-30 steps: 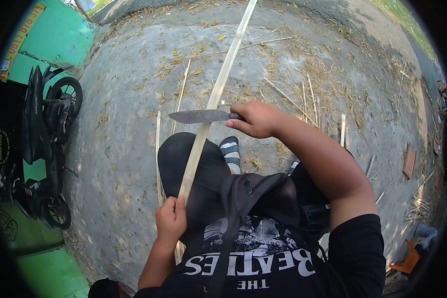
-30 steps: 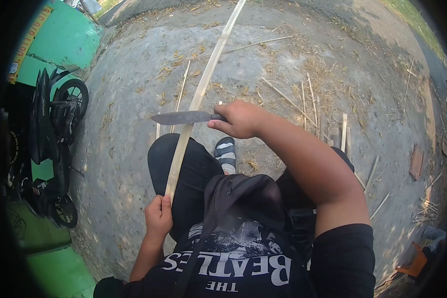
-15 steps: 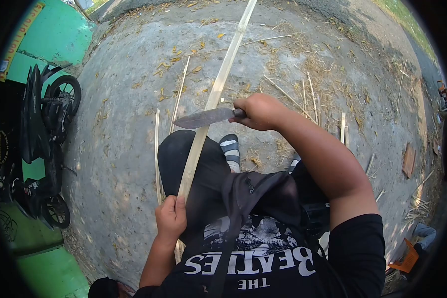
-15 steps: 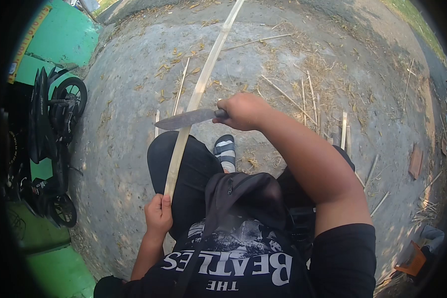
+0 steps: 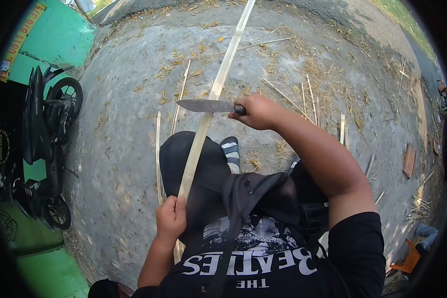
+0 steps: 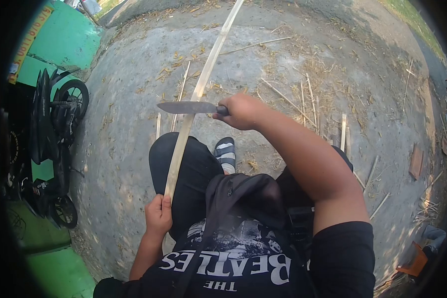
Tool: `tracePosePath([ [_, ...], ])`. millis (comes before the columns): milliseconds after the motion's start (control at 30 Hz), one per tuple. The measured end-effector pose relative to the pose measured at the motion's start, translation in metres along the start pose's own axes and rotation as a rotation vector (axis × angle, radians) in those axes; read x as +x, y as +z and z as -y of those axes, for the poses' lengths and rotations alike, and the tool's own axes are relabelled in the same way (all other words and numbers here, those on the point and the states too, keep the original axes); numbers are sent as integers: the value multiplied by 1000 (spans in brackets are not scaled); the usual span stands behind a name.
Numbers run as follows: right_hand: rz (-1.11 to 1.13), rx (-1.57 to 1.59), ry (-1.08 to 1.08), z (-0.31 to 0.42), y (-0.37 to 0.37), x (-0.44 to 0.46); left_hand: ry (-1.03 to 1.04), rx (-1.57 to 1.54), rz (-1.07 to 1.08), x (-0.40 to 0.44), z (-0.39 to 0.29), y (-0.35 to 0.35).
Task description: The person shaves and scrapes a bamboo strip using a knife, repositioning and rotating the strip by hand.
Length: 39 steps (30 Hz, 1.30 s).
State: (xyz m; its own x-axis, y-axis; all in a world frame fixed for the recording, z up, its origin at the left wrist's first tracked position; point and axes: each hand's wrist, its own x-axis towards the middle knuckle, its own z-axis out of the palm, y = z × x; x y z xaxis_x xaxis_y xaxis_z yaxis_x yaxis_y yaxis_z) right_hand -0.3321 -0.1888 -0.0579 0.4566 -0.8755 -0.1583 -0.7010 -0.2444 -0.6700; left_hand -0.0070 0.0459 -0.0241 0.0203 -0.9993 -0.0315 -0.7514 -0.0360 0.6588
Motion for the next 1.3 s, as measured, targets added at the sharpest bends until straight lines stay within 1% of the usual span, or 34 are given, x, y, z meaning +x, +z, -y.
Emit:
tracePosePath([
  [33, 0, 34, -13, 4, 1, -4, 1, -7, 1, -1, 1, 0],
  [133, -1, -130, -122, 7, 0, -8, 6, -3, -4, 1, 3, 1],
  [200, -38, -64, -28, -6, -5, 1, -8, 1, 6, -5, 3, 1],
  [233, -61, 9, 63, -13, -16, 7, -10, -2, 6, -3, 1, 1],
  [333, -51, 15, 70, -13, -15, 4, -23, -12, 23, 1, 1, -2],
  [367, -24, 38, 11, -11, -13, 2, -34, -14, 38, -1, 2, -3],
  [467, 65, -52, -105, 8, -5, -7, 2, -30, 3, -1, 2, 0],
  [500, 73, -76, -94, 6, -7, -6, 5, -17, -2, -2, 1, 0],
  [600, 15, 24, 54, -9, -17, 6, 3, 5, -18, -3, -2, 2],
  [633, 20, -9, 87, -9, -21, 6, -5, 13, -12, -3, -4, 0],
  [733, 14, 11, 30, -1, -19, -2, 8, 37, -19, -3, -5, -1],
  [833, 76, -63, -23, 17, -15, -12, 38, 46, -37, -2, -1, 3],
  [933, 42, -86, -22, -4, -13, 1, 40, 39, -36, -4, -1, 4],
  [967, 64, 5, 25, -12, -16, 4, 41, 36, -37, -4, -1, 3],
  [1067, 65, 25, 12, -15, -7, 7, -3, 39, 2, -3, -1, -1],
  [1100, 26, 41, -18, -9, -6, 6, 13, 38, -10, -4, -1, -1],
  [1200, 54, -69, -48, 0, -15, -1, 46, 34, -24, -4, 3, 1],
  [1300, 5, -88, -62, -9, -15, 4, 27, 31, -13, -6, 4, 1],
])
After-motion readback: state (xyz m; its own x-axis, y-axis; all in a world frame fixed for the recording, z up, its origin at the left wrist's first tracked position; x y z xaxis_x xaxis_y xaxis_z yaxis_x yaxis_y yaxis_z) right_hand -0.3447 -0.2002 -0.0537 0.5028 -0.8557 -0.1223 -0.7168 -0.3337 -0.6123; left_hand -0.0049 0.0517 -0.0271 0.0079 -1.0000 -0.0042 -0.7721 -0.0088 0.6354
